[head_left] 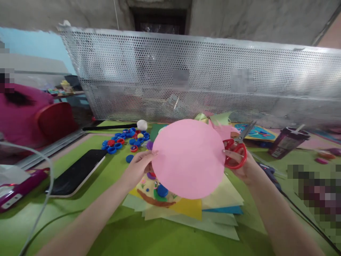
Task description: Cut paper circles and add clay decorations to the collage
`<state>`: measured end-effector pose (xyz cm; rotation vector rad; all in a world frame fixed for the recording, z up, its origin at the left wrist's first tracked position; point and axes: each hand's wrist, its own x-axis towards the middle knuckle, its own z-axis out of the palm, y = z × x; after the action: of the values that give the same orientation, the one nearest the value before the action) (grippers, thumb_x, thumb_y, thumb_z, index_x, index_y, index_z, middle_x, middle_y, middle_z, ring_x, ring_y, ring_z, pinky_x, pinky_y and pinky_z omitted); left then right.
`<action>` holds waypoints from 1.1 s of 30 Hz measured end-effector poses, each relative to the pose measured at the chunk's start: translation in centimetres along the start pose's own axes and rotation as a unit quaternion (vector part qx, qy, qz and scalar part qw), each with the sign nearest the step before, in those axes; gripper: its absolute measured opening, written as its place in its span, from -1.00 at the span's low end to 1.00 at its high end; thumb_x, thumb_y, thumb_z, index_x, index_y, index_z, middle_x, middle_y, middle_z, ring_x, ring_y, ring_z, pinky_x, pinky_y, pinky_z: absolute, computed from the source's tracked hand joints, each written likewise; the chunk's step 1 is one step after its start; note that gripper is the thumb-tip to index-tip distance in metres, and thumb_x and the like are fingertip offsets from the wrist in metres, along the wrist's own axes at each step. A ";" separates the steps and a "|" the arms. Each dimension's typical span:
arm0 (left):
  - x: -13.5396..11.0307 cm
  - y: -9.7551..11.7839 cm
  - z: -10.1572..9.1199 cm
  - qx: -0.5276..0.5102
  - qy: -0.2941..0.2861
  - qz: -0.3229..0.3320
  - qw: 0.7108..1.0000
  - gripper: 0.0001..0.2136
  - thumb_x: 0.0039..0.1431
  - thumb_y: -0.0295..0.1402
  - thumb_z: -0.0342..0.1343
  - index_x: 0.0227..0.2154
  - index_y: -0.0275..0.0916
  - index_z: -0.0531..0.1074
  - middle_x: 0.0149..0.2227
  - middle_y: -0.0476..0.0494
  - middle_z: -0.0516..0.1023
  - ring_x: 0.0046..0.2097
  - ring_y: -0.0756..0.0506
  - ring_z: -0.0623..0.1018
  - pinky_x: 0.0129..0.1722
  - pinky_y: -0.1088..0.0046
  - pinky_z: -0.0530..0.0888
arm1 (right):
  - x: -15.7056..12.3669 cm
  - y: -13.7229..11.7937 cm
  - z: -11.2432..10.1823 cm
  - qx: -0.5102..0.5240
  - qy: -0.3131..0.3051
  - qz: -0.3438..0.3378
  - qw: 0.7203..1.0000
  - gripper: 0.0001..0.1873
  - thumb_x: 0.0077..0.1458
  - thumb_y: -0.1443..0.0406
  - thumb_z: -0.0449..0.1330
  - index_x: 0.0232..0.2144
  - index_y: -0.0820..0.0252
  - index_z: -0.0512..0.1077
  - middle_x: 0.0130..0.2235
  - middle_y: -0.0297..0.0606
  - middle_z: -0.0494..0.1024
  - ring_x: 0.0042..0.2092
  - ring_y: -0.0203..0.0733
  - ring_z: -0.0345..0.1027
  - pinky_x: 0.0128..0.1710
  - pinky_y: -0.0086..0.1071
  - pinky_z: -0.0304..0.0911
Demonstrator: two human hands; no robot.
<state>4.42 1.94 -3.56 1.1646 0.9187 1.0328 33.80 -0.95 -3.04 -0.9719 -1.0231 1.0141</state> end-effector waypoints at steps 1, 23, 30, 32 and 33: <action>-0.1 0.1 0.0 0.002 0.001 0.001 1.000 -0.78 0.11 -0.24 0.13 -0.51 -0.30 0.41 -0.55 0.06 0.43 -0.54 0.06 0.43 -0.53 0.51 0.43 | 0.0 0.0 0.0 0.005 -0.005 0.009 1.000 -0.71 -0.36 0.27 0.42 -0.47 0.11 0.47 -0.43 -0.38 0.55 -0.36 -0.23 0.45 -0.33 -0.39 0.40; -0.5 0.7 0.3 0.131 -0.005 0.010 0.991 -0.74 -0.13 -0.12 0.25 -0.60 -0.24 0.52 -0.67 0.06 0.39 -0.60 0.06 0.33 -0.61 0.59 0.24 | -0.5 -0.5 0.1 0.024 -0.047 0.062 0.997 -0.71 -0.35 0.26 0.41 -0.50 0.12 0.42 -0.51 -0.41 0.46 -0.48 -0.28 0.35 -0.52 -0.45 0.29; -0.1 0.4 -0.1 0.105 0.064 0.019 0.992 -0.72 -0.12 -0.10 0.24 -0.50 -0.25 0.53 -0.59 0.03 0.46 -0.56 0.03 0.37 -0.60 0.57 0.27 | -1.3 -0.2 0.3 0.022 -0.065 0.048 0.996 -0.62 -0.28 0.08 0.39 -0.37 0.06 0.45 -0.34 -0.30 0.55 -0.26 -0.12 0.44 -0.27 -0.32 0.36; -0.1 0.4 -0.1 0.083 0.077 0.024 0.993 -0.71 -0.12 -0.10 0.24 -0.49 -0.26 0.52 -0.60 0.04 0.45 -0.56 0.03 0.36 -0.59 0.56 0.28 | -1.4 -0.2 0.2 -0.009 -0.103 0.056 0.993 -0.62 -0.27 0.17 0.40 -0.31 0.08 0.46 -0.31 -0.28 0.56 -0.23 -0.09 0.44 -0.25 -0.29 0.36; 0.0 0.5 -0.1 0.071 0.079 0.024 0.994 -0.71 -0.13 -0.10 0.25 -0.49 -0.27 0.52 -0.60 0.04 0.45 -0.56 0.04 0.37 -0.58 0.56 0.29 | -1.5 -0.1 0.2 -0.031 -0.115 0.061 0.991 -0.60 -0.28 0.22 0.41 -0.29 0.09 0.46 -0.30 -0.27 0.57 -0.23 -0.08 0.44 -0.24 -0.28 0.36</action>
<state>4.26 1.97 -3.11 1.2412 1.1075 1.1248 33.36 -2.37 -3.15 -0.9944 -1.2028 1.2235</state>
